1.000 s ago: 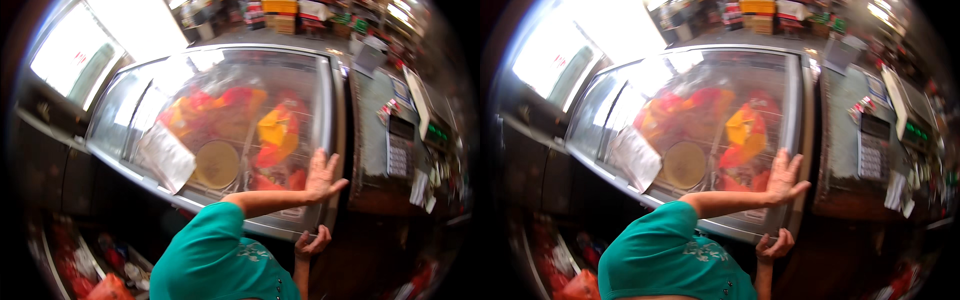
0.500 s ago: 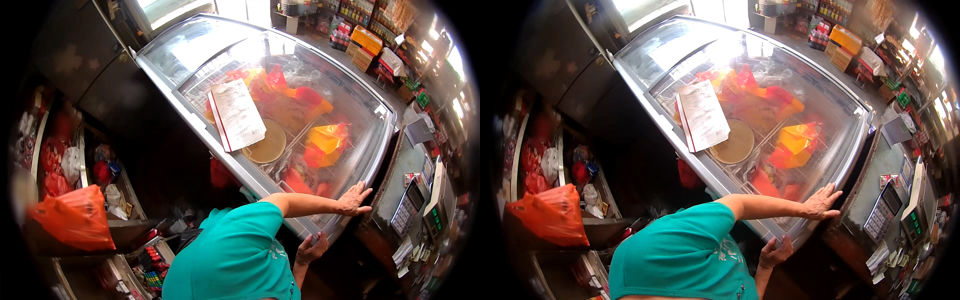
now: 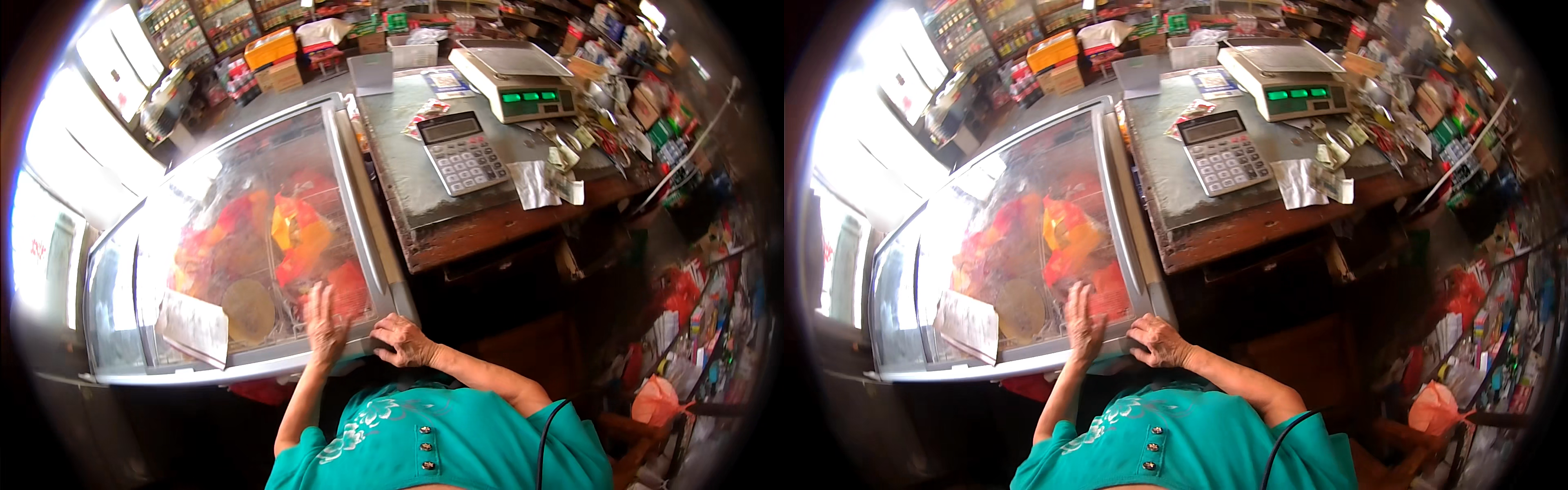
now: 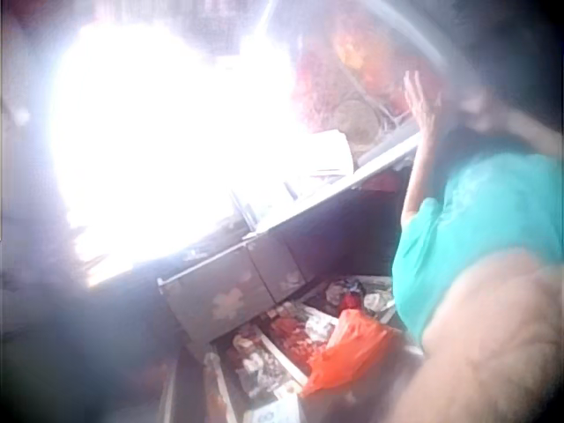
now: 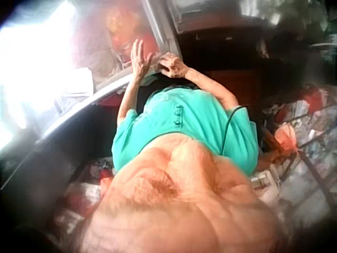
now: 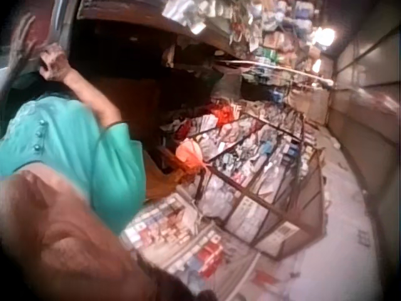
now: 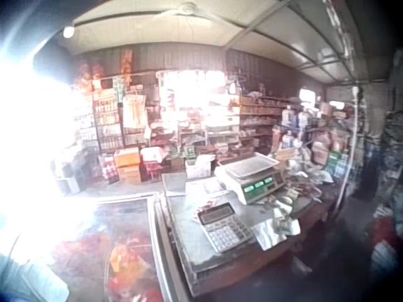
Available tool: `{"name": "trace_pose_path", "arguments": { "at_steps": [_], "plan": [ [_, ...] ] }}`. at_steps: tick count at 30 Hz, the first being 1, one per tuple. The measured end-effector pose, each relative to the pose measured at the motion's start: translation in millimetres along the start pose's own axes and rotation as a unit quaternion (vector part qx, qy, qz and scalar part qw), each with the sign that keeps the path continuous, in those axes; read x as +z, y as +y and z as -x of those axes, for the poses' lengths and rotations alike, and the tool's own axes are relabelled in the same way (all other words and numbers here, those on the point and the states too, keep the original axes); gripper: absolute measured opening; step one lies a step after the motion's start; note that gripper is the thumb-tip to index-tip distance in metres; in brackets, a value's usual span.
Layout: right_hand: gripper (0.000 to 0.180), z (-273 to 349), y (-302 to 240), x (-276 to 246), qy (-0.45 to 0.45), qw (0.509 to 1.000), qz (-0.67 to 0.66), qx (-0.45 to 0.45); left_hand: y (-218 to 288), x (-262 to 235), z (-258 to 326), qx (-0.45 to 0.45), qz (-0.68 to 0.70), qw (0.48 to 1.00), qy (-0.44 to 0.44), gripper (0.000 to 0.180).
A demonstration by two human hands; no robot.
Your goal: The person handles currency at a counter, then opens a freezer to retrieve and inspect frozen food packages. The person then moves to a crate of eggs, picking up and inspecting individual eggs by hand.
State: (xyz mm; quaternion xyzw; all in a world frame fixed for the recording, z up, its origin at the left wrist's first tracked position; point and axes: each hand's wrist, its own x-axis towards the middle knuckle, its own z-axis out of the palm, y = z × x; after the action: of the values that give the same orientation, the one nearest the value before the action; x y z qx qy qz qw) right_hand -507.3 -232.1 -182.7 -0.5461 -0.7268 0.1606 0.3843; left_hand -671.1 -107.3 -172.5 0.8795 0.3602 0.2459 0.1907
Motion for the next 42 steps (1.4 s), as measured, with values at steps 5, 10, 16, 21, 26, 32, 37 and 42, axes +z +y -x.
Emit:
{"name": "trace_pose_path", "arguments": {
  "at_steps": [5, 10, 16, 21, 26, 32, 37, 42],
  "plan": [
    [0.026, -11.5, -12.2, 8.2, -0.054, 0.996, -0.07, -0.008, -104.5, -68.3, 50.9, -0.123, -0.339, 0.921, 0.147, 0.075],
    [0.023, -15.3, -27.4, 6.4, -0.053, 0.996, -0.064, 0.021, -208.7, -114.7, 59.3, -0.268, -0.44, 0.835, 0.196, 0.041],
    [0.021, -16.3, -29.8, 13.9, -0.071, 0.996, -0.048, 0.027, -230.3, -132.8, 61.6, -0.346, -0.446, 0.822, 0.08, 0.022],
    [0.013, -26.7, -7.2, 6.6, -0.085, 0.995, -0.057, -0.001, -240.4, -130.1, 64.5, -0.214, -0.394, 0.89, 0.086, 0.015],
    [0.005, -18.2, 9.9, 4.8, -0.055, 0.995, -0.075, -0.03, -278.0, -132.0, 88.3, -0.259, -0.467, 0.844, 0.055, 0.014],
    [0.007, -3.7, 8.3, -13.6, -0.019, 0.987, -0.153, 0.035, -267.8, -137.8, 69.8, -0.319, -0.372, 0.871, 0.031, 0.025],
    [0.007, 15.4, 40.0, -122.0, 0.238, 0.965, 0.093, 0.064, -247.4, -136.4, 78.5, -0.319, -0.326, 0.887, 0.073, 0.048],
    [0.018, 70.2, 130.7, -264.2, 0.432, 0.778, 0.403, 0.214, -170.9, -113.5, 38.3, -0.317, -0.285, 0.888, 0.173, 0.049]
  ]
}}
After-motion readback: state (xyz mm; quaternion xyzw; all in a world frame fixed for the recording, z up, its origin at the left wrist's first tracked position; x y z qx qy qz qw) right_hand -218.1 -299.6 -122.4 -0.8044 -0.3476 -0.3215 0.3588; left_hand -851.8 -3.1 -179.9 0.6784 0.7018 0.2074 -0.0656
